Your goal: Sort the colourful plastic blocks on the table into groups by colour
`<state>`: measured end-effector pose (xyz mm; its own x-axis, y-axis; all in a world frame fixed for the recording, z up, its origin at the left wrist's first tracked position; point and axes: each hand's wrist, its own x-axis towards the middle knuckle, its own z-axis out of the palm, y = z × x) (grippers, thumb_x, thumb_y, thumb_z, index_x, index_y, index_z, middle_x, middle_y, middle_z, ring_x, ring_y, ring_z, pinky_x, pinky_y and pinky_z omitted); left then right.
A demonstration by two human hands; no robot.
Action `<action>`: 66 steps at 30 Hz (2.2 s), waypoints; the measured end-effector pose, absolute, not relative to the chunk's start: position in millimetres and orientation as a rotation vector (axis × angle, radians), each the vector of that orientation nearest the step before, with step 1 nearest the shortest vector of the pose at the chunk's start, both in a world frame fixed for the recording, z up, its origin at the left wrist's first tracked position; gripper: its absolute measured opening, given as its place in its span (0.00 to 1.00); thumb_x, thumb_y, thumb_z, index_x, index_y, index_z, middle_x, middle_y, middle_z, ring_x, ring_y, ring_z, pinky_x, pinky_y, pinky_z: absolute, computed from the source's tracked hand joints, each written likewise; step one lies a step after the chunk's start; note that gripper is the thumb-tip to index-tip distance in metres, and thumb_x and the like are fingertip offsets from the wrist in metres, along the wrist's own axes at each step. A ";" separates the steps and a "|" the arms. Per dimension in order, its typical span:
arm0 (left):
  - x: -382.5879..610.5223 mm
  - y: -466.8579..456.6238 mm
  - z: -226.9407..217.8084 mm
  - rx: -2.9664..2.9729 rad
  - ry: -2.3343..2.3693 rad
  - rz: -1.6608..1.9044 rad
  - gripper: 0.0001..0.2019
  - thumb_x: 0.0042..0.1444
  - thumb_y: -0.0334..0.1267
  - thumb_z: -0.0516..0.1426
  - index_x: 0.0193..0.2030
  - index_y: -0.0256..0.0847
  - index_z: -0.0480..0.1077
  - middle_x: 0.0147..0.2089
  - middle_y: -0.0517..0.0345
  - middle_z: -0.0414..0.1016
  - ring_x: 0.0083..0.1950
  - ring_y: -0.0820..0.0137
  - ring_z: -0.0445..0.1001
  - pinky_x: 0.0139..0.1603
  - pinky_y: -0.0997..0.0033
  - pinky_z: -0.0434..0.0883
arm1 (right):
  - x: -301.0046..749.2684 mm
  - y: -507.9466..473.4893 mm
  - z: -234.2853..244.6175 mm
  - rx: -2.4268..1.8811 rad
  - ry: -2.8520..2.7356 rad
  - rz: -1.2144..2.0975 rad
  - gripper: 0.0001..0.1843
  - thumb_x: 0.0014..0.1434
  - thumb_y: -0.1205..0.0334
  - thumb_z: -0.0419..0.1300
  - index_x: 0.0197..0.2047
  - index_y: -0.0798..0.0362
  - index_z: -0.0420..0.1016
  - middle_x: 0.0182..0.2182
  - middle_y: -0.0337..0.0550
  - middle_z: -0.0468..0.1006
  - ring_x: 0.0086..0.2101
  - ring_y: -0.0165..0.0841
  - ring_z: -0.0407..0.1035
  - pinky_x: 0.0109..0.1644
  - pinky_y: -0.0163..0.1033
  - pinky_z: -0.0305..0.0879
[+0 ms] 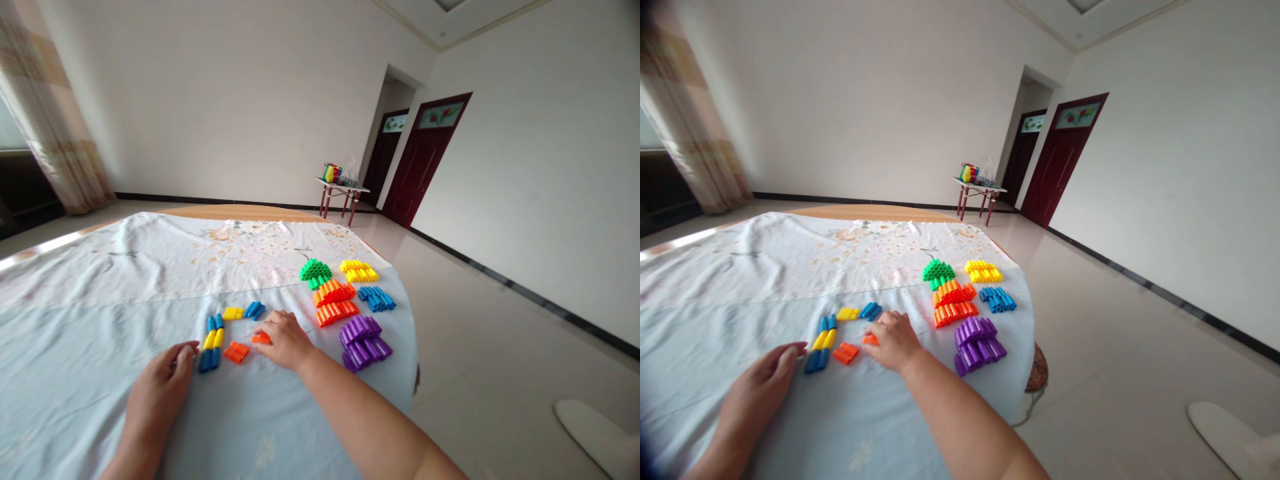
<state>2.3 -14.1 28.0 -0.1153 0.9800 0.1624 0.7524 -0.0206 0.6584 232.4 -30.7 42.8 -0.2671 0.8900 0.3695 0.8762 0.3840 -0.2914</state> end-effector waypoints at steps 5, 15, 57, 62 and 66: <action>3.5 -15.8 32.4 1.736 1.900 0.826 0.21 0.54 0.49 0.44 0.42 0.44 0.73 0.43 0.54 0.77 0.44 0.63 0.74 0.40 0.68 0.68 | 239.3 -26.9 43.3 -1.452 -2.223 0.103 0.19 0.53 0.69 0.58 0.49 0.48 0.73 0.50 0.42 0.71 0.49 0.36 0.65 0.52 0.40 0.60; 0.1 -13.4 31.4 1.706 1.880 0.805 0.20 0.55 0.50 0.44 0.42 0.44 0.72 0.44 0.54 0.77 0.48 0.62 0.72 0.44 0.67 0.67 | 245.0 -25.8 50.9 -1.527 -2.331 0.188 0.16 0.48 0.60 0.64 0.42 0.52 0.75 0.37 0.46 0.77 0.41 0.40 0.70 0.47 0.41 0.65; 3.7 -14.7 38.7 1.642 1.915 0.676 0.27 0.51 0.55 0.39 0.45 0.44 0.69 0.48 0.51 0.74 0.50 0.60 0.69 0.51 0.63 0.64 | 438.7 5.1 94.9 -2.099 -2.059 0.071 0.25 0.47 0.76 0.58 0.50 0.53 0.73 0.49 0.48 0.75 0.51 0.39 0.67 0.57 0.40 0.59; 2.5 -12.8 36.1 1.668 1.910 0.708 0.25 0.51 0.54 0.40 0.44 0.44 0.70 0.47 0.52 0.75 0.49 0.61 0.70 0.50 0.63 0.65 | 439.5 3.8 93.3 -2.073 -2.063 0.081 0.26 0.46 0.76 0.59 0.51 0.55 0.73 0.50 0.49 0.74 0.52 0.39 0.66 0.57 0.39 0.59; 2.0 -12.6 35.6 1.686 1.903 0.743 0.23 0.52 0.52 0.42 0.43 0.44 0.71 0.45 0.53 0.76 0.48 0.61 0.72 0.47 0.64 0.66 | 439.9 1.6 93.0 -2.052 -2.038 0.082 0.28 0.45 0.79 0.57 0.51 0.54 0.73 0.50 0.48 0.74 0.52 0.38 0.66 0.57 0.39 0.59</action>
